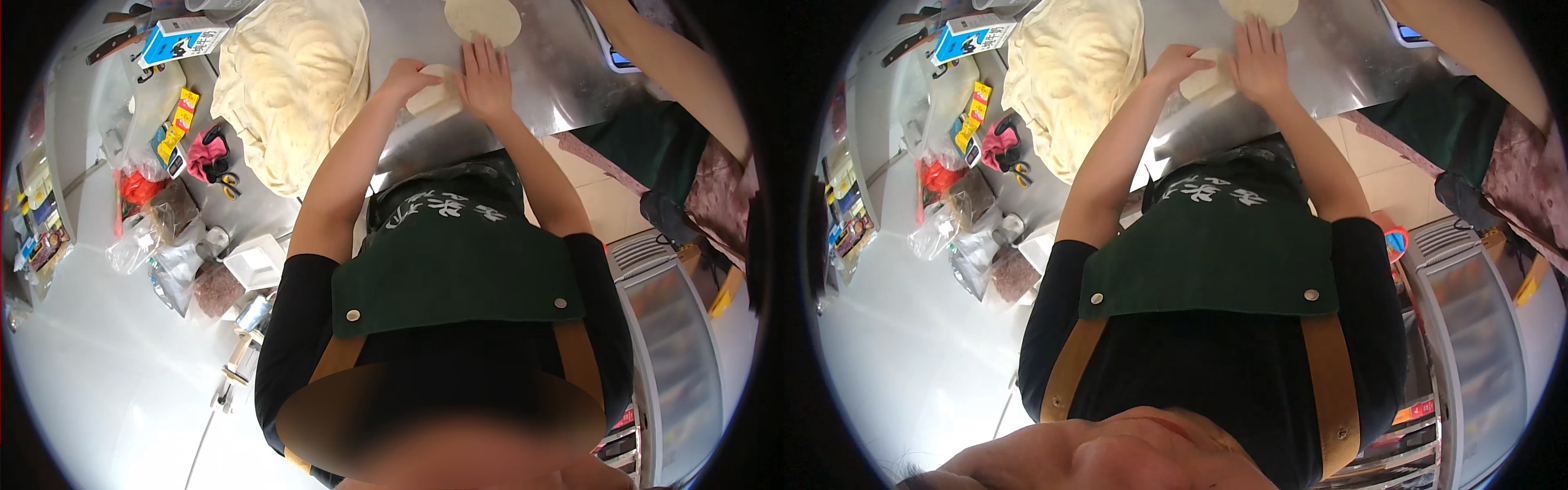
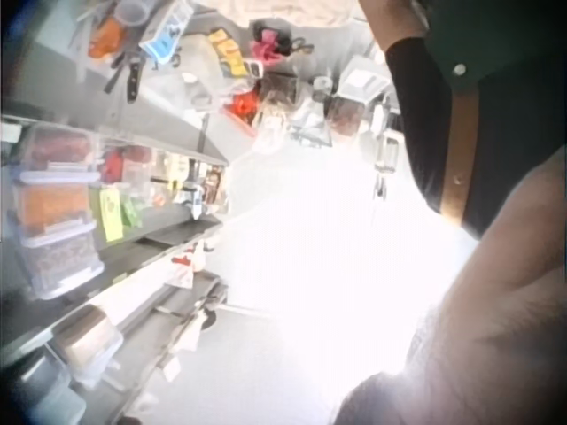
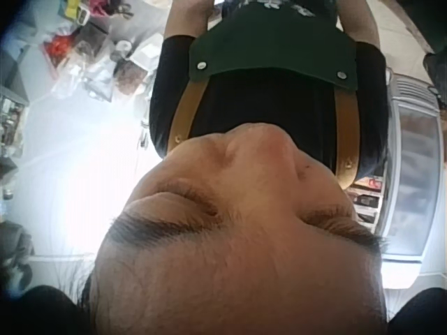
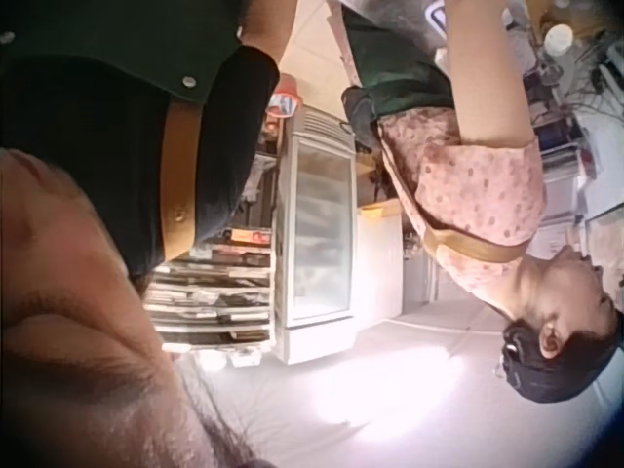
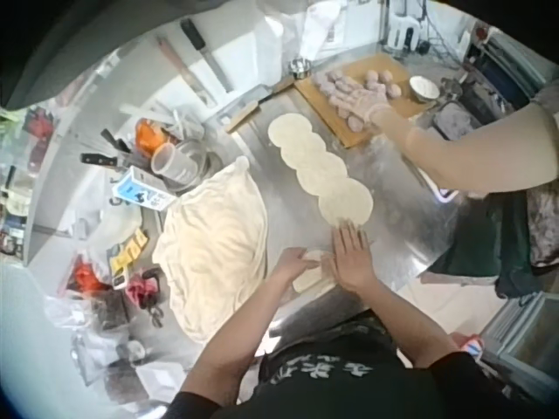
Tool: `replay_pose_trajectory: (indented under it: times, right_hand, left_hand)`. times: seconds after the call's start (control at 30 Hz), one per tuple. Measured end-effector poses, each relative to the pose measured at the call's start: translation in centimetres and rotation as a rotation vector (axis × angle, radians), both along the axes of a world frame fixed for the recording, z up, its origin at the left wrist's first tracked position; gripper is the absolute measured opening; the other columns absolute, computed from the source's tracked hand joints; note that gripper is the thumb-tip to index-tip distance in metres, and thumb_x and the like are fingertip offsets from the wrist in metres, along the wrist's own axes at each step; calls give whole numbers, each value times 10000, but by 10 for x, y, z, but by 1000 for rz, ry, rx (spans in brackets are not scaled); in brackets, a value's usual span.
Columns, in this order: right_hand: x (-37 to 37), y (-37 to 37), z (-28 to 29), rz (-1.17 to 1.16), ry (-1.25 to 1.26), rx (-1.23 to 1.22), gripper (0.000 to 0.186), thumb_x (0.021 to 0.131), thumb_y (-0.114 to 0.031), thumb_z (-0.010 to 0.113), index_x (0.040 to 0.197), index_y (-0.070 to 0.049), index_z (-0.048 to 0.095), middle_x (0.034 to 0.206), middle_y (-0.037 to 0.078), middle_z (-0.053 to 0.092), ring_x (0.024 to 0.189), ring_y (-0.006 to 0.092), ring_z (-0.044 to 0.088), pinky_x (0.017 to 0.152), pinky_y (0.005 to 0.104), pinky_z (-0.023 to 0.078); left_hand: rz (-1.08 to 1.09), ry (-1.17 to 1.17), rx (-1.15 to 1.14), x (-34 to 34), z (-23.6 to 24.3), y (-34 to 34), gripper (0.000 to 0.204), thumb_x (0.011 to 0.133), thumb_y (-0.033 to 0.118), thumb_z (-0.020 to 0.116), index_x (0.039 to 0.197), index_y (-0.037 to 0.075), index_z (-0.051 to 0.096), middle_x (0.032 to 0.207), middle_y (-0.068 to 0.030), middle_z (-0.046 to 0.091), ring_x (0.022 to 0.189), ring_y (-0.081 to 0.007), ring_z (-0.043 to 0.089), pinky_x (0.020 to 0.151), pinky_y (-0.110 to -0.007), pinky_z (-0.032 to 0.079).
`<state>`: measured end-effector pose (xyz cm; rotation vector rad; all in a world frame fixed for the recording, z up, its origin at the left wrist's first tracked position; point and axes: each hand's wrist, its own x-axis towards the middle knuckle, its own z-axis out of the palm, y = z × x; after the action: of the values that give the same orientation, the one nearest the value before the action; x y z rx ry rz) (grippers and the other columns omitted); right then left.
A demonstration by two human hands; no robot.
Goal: Flatten small pieces of dough into circular wrappers using a rolling pin and place them on the table.
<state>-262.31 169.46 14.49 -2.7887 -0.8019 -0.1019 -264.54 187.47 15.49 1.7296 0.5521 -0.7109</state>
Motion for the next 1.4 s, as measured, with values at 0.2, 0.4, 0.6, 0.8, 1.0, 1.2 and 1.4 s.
replay_pose_trajectory:
  times: [0.2,0.4,0.6,0.8,1.0,1.2,1.4]
  right_hand:
    - [-57,-76,20,132,198,43,575,721,-285,642,1218,-70,449,1349,137,353,1268,291,307,1039,487,219]
    - [-56,-107,26,297,256,61,386,642,-150,691,1003,-137,553,1131,57,482,1149,245,421,1023,469,258]
    - [-30,-87,34,322,246,144,348,626,-138,694,946,-120,559,1015,51,499,1052,245,459,1016,441,279]
    - [2,-41,20,396,172,149,356,701,-243,663,1015,-107,565,1085,81,500,1097,271,441,1022,430,273]
    - [-19,-22,4,123,-26,118,417,800,-278,540,1162,-76,491,1300,146,405,1237,296,346,1005,470,279]
    - [3,-7,-2,98,4,8,480,797,-233,514,1234,-54,426,1350,153,356,1250,300,334,1001,501,265]
    - [-12,-13,0,123,29,49,489,818,-240,490,1250,-30,402,1359,155,344,1265,291,314,1016,494,248]
  left_hand:
    - [-713,-241,555,-1,30,-24,335,708,214,657,993,41,627,923,-160,631,883,-288,599,755,-365,469]
    - [-185,-382,415,-26,47,-22,225,728,170,615,920,53,620,961,-140,619,911,-322,578,782,-397,462]
    - [-304,-91,472,-28,19,8,310,724,180,641,1007,56,613,874,-144,632,863,-304,599,743,-380,465]
    - [-41,-93,221,-27,1,14,247,754,151,622,965,22,632,764,-93,613,679,-178,558,634,-301,432]
    - [222,-160,-43,-33,-4,10,282,758,118,612,1004,-20,623,761,-69,607,667,-131,520,610,-284,415]
    - [253,-151,-39,-19,-6,-1,263,750,106,614,982,-17,635,823,-99,634,741,-159,576,654,-294,445]
    - [-107,-173,172,-7,-8,12,329,728,158,654,1010,-9,628,868,-117,649,775,-184,607,704,-302,468]
